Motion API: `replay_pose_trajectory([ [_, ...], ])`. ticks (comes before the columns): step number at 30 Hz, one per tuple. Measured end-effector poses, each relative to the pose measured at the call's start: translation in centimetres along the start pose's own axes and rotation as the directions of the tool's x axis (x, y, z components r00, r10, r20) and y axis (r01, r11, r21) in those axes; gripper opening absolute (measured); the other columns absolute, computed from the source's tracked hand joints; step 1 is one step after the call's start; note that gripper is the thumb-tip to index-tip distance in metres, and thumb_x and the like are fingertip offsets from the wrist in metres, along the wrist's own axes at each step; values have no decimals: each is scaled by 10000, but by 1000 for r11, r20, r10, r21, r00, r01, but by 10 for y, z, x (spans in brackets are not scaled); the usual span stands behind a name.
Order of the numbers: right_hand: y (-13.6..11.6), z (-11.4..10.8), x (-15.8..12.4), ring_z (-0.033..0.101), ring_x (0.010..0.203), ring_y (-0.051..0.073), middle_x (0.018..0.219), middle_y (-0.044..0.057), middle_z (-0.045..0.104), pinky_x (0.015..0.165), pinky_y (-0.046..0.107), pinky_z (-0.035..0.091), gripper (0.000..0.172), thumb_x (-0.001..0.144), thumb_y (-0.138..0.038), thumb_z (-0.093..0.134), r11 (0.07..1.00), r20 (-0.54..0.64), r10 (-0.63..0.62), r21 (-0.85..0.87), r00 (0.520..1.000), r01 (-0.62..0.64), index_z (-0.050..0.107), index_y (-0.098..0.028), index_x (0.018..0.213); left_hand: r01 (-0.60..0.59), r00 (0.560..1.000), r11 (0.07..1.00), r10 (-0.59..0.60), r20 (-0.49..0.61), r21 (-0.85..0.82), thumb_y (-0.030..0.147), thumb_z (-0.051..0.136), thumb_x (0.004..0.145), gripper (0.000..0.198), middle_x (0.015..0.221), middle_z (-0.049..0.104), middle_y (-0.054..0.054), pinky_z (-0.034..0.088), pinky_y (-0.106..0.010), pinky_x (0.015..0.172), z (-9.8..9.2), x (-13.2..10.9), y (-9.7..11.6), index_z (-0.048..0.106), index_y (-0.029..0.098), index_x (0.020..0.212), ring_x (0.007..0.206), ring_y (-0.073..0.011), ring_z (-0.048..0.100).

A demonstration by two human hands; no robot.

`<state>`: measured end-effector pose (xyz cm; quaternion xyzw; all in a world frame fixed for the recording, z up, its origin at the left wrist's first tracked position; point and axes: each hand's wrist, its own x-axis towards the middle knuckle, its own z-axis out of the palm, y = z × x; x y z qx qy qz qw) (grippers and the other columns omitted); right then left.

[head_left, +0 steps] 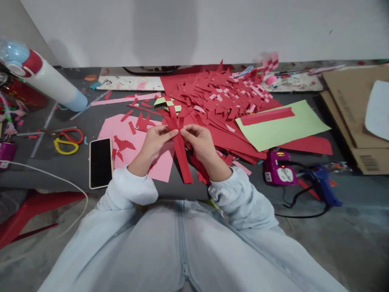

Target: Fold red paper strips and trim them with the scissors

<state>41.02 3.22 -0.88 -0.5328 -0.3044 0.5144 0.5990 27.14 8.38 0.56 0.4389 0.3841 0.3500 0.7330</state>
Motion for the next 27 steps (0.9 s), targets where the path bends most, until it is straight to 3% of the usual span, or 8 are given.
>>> replay_pose_trajectory([
  [3, 4, 4, -1, 454, 522, 67, 628, -46, 570, 486, 219, 392, 477, 537, -568, 833, 999, -67, -30, 23, 997, 31, 614, -199, 747, -4, 1000, 997, 2, -24, -71, 321, 880, 586, 277, 706, 678, 5, 546, -297, 735, 3, -1, -2, 697, 149, 702, 684, -122, 644],
  [6, 5, 4, 0, 429, 504, 70, 618, -50, 546, 467, 225, 369, 464, 592, -589, 798, 999, -89, -46, 8, 995, 47, 606, -210, 777, -49, 997, 995, 44, -66, -83, 317, 880, 589, 273, 717, 686, 0, 540, -283, 715, 5, -1, -4, 702, 151, 712, 678, -119, 643],
  [9, 4, 1, 1, 402, 477, 60, 611, -49, 559, 445, 220, 332, 440, 604, -567, 804, 1000, -13, 1, -9, 1000, -1, 633, -207, 790, -100, 992, 993, 94, -90, -63, 323, 871, 607, 260, 721, 690, -2, 533, -272, 719, 4, 1, -4, 701, 154, 706, 687, -114, 644],
  [12, 0, -2, 1, 462, 499, 66, 625, -35, 611, 473, 220, 379, 436, 552, -536, 841, 999, 41, 53, 3, 998, -53, 660, -195, 755, -124, 986, 992, 120, -115, -26, 337, 875, 600, 279, 653, 650, 17, 518, -257, 696, 1, 4, -5, 672, 152, 647, 644, -97, 618],
  [18, -1, -2, 1, 443, 482, 63, 565, -49, 581, 470, 219, 373, 412, 530, -517, 850, 998, 2, 53, 40, 999, -53, 665, -193, 705, -58, 998, 995, 58, -2, 81, 332, 862, 614, 271, 739, 692, -10, 512, -274, 720, -4, 3, -5, 721, 146, 752, 688, -117, 628],
  [27, 5, -2, 3, 369, 457, 40, 560, -65, 537, 432, 204, 269, 444, 552, -548, 838, 999, 28, 30, 31, 999, -31, 637, -191, 723, -106, 994, 992, 107, -17, 70, 325, 856, 626, 244, 719, 683, 0, 516, -266, 722, -1, 2, -1, 713, 152, 722, 693, -115, 634],
])
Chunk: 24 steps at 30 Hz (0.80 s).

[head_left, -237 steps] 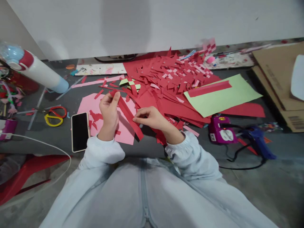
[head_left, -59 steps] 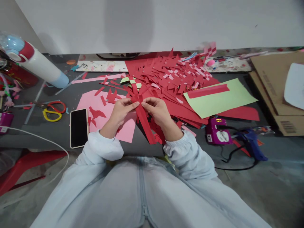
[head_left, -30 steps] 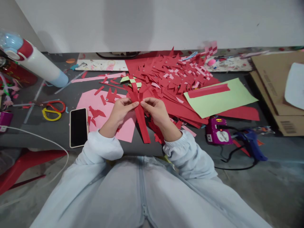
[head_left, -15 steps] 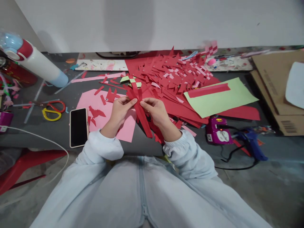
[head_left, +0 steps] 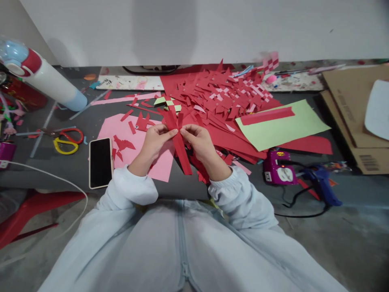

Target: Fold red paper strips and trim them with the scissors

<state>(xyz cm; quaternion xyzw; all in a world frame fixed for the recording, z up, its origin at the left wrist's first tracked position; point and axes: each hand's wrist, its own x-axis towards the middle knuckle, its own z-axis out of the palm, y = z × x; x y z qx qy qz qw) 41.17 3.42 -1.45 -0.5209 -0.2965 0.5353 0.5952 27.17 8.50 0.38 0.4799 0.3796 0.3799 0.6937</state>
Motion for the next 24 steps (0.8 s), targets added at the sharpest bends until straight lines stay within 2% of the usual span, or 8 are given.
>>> replay_pose_trajectory([
  [7, 4, 7, -3, 477, 552, 67, 650, -51, 583, 513, 211, 386, 445, 568, -554, 830, 998, -64, -52, 40, 997, 54, 635, -202, 757, -17, 999, 999, 16, -35, -30, 324, 854, 625, 257, 744, 697, -3, 517, -269, 723, 1, 0, -2, 708, 152, 748, 678, -109, 633],
  [9, 4, 5, -2, 455, 533, 66, 645, -51, 581, 497, 214, 368, 428, 581, -546, 824, 999, -61, -27, 32, 998, 29, 646, -207, 774, -17, 999, 999, 16, -40, -37, 329, 852, 628, 261, 747, 697, -6, 518, -274, 728, 1, 1, -2, 709, 153, 757, 692, -116, 640],
  [14, 2, -1, 0, 401, 502, 59, 611, -52, 558, 470, 217, 302, 390, 597, -509, 825, 999, 40, 32, -28, 999, -31, 669, -201, 779, -16, 999, 1000, 15, -44, -23, 343, 859, 617, 279, 743, 691, -6, 515, -275, 733, -1, 1, -2, 698, 152, 741, 712, -122, 643],
  [19, 1, 0, -1, 366, 478, 48, 579, -66, 532, 451, 212, 274, 414, 555, -522, 842, 1000, 9, 10, 4, 1000, -10, 655, -200, 737, 4, 1000, 999, -5, 25, 42, 313, 844, 644, 251, 777, 706, -15, 496, -256, 708, -4, 2, -3, 724, 144, 785, 709, -113, 631],
  [24, 2, 5, -2, 396, 496, 50, 589, -61, 547, 470, 206, 310, 455, 524, -542, 852, 999, -28, -22, 38, 999, 23, 632, -200, 727, -15, 1000, 1000, 15, -1, 15, 290, 836, 646, 210, 762, 704, -8, 504, -265, 716, -2, 1, -4, 722, 155, 761, 694, -113, 629],
])
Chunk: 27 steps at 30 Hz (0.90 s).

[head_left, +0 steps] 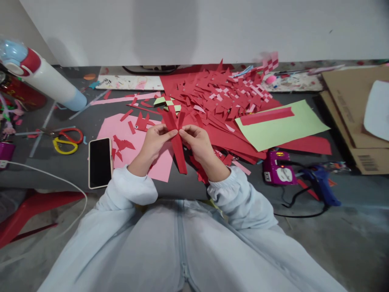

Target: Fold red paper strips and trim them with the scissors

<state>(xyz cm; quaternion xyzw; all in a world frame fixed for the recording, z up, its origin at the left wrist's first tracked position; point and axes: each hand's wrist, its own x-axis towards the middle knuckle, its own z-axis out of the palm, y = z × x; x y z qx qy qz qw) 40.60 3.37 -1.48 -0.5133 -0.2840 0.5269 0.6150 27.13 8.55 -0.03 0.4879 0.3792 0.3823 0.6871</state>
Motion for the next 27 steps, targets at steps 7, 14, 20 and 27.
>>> replay_pose_trajectory([
  [7, 1, -3, 1, 402, 499, 51, 626, -55, 553, 461, 210, 307, 433, 567, -526, 838, 999, 13, 23, -28, 1000, -22, 636, -199, 766, 10, 999, 993, -16, -46, -118, 322, 877, 593, 307, 794, 715, -28, 529, -300, 791, 5, 0, 1, 716, 148, 788, 755, -140, 664],
  [14, -2, -7, 3, 364, 456, 48, 562, -67, 517, 433, 213, 291, 391, 623, -524, 795, 995, 6, -21, -100, 1000, 22, 627, -196, 754, 65, 998, 997, -65, 8, 34, 351, 848, 640, 304, 638, 573, 37, 469, -234, 637, 0, -1, 0, 615, 156, 649, 610, -81, 540],
  [20, -2, 0, 0, 462, 538, 58, 644, -53, 575, 540, 216, 422, 436, 604, -553, 803, 991, -35, -111, -82, 993, 108, 609, -194, 758, 43, 999, 999, -43, -11, -20, 305, 830, 664, 246, 674, 606, 25, 469, -227, 646, 3, -2, -3, 638, 151, 672, 636, -81, 559],
  [27, -5, -1, -2, 404, 480, 49, 617, -49, 583, 442, 204, 320, 464, 578, -576, 816, 998, -35, -34, -54, 999, 32, 646, -194, 778, 4, 998, 996, -10, -66, -90, 336, 872, 611, 296, 703, 646, 9, 489, -243, 682, 5, -1, -1, 661, 145, 693, 669, -95, 604],
])
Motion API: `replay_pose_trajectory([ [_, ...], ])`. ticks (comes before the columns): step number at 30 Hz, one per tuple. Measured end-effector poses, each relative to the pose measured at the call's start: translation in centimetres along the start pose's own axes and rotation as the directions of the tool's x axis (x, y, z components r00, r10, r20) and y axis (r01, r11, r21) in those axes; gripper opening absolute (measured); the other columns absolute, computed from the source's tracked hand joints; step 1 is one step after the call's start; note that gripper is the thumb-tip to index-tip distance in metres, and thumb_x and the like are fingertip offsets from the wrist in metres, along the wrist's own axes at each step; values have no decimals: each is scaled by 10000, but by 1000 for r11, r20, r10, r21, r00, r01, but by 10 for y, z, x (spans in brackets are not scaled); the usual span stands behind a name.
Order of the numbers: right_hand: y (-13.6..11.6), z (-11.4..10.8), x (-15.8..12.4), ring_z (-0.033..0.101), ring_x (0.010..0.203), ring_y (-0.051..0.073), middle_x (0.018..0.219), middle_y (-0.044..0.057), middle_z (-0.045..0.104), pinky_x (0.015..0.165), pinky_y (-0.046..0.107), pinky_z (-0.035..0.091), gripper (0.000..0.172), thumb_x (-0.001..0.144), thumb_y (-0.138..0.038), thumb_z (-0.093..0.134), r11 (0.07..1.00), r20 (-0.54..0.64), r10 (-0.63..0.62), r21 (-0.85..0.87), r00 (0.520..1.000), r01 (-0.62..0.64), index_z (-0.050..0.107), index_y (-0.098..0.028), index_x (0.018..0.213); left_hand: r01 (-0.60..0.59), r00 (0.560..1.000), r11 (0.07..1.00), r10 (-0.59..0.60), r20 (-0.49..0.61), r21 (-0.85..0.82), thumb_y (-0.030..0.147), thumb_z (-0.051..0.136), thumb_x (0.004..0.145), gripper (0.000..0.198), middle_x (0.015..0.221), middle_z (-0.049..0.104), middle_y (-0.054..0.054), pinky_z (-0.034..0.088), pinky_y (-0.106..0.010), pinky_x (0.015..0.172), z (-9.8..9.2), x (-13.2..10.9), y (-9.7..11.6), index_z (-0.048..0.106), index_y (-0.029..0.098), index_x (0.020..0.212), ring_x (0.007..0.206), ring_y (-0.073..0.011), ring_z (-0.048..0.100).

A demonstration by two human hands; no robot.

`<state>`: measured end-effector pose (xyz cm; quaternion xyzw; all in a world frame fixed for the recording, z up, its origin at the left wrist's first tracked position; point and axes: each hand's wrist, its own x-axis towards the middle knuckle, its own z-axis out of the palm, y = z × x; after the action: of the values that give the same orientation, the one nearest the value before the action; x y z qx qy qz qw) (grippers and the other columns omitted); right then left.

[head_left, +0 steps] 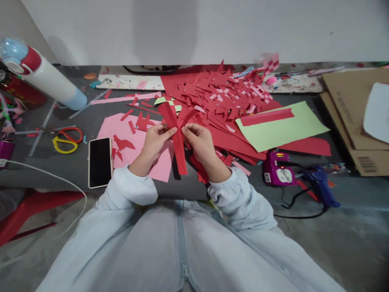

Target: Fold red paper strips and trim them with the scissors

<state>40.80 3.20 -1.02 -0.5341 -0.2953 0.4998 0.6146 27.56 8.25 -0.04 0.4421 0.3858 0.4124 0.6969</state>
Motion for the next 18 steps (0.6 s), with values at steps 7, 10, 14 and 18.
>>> replay_pose_trajectory([
  [7, -3, -4, 1, 409, 483, 56, 574, -50, 559, 468, 215, 354, 420, 574, -534, 825, 999, 67, 50, -23, 996, -49, 648, -187, 732, 38, 999, 999, -39, 27, 33, 380, 878, 593, 328, 683, 634, 18, 493, -254, 678, -3, 1, 1, 654, 153, 670, 653, -97, 595],
  [10, -2, -3, 1, 425, 499, 59, 589, -52, 552, 490, 219, 374, 402, 585, -517, 819, 999, 62, 31, -14, 998, -30, 636, -192, 734, 62, 995, 997, -66, 79, 53, 357, 863, 623, 287, 770, 693, -13, 510, -274, 722, -4, 1, 0, 703, 149, 740, 712, -119, 630],
  [14, 0, 0, 0, 458, 543, 68, 635, -48, 566, 533, 223, 406, 392, 582, -501, 819, 1000, 22, -13, 6, 1000, 13, 624, -200, 741, 6, 999, 997, -10, 52, 77, 340, 853, 638, 267, 815, 725, -28, 514, -275, 741, -4, 1, -2, 731, 150, 782, 738, -129, 652],
  [18, 2, 3, -1, 462, 552, 78, 649, -44, 566, 524, 230, 401, 429, 568, -535, 816, 1000, -24, -22, 10, 999, 23, 613, -209, 760, -34, 999, 998, 32, 33, 58, 347, 848, 640, 268, 809, 734, -28, 522, -280, 753, -2, 0, -3, 732, 157, 788, 740, -137, 663],
])
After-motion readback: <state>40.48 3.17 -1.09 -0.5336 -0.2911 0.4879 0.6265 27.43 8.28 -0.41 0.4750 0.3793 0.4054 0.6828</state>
